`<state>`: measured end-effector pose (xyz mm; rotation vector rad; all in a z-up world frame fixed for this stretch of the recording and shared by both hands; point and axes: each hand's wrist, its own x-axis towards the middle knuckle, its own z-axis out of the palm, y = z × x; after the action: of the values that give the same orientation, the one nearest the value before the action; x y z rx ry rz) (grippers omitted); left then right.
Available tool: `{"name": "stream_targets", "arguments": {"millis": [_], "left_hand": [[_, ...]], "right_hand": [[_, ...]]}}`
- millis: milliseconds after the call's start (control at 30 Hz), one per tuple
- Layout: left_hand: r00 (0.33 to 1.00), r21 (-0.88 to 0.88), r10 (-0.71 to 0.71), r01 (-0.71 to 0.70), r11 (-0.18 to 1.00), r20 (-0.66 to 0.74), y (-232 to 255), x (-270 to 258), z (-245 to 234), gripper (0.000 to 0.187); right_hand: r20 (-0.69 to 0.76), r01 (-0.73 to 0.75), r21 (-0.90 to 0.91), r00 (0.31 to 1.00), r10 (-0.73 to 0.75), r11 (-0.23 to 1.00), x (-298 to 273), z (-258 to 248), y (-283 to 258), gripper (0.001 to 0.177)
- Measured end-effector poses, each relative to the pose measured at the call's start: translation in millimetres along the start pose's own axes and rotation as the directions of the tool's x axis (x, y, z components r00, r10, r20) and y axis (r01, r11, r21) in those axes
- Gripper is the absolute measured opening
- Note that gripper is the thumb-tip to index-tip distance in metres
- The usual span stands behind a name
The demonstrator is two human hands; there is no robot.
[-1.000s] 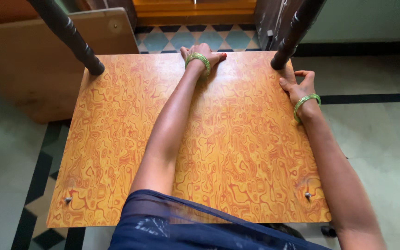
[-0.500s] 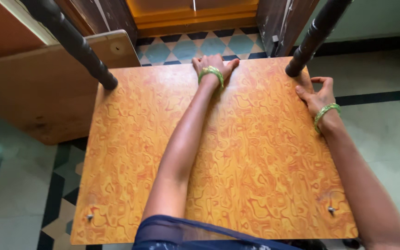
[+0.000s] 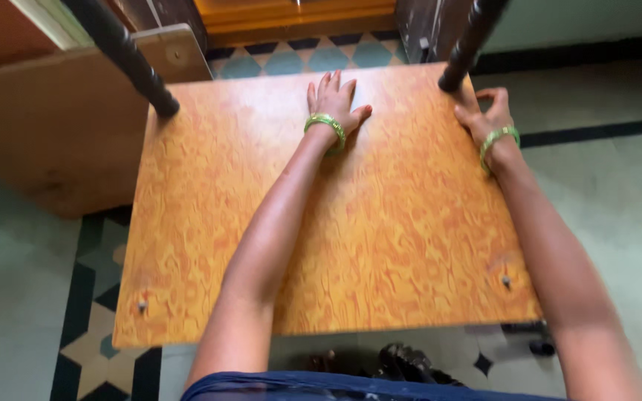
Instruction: The person assembles a small wooden table by inserting dark cylindrical legs into holes in the tabletop. They handle the legs one at a time, aligning and pushing them into place, and occasionally adjust the tabletop to ensure stability.
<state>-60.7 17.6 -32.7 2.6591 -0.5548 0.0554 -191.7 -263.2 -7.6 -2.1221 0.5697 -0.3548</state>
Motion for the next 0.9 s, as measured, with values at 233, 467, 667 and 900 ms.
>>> {"name": "stream_targets", "arguments": {"millis": [233,467,667,900], "left_hand": [[0.943,-0.004,0.002,-0.001,1.0,0.333,40,-76,-39,0.062],[0.87,0.174,0.018,-0.119,0.977,0.493,64,-164,-68,0.085],[0.873,0.163,-0.032,-0.054,0.985,0.486,72,-222,-78,0.084],[0.926,0.142,-0.025,-0.031,0.989,0.376,74,-258,-76,0.074]], "right_hand": [[0.077,0.162,-0.225,0.986,-0.148,0.961,-13,-7,7,0.063],[0.093,0.07,-0.496,0.995,-0.027,0.865,-69,-20,2,0.047],[0.1,0.138,-0.739,0.99,-0.095,0.66,-118,-20,3,0.048],[0.089,0.173,-0.782,0.982,-0.167,0.599,-156,-22,6,0.038]]}}
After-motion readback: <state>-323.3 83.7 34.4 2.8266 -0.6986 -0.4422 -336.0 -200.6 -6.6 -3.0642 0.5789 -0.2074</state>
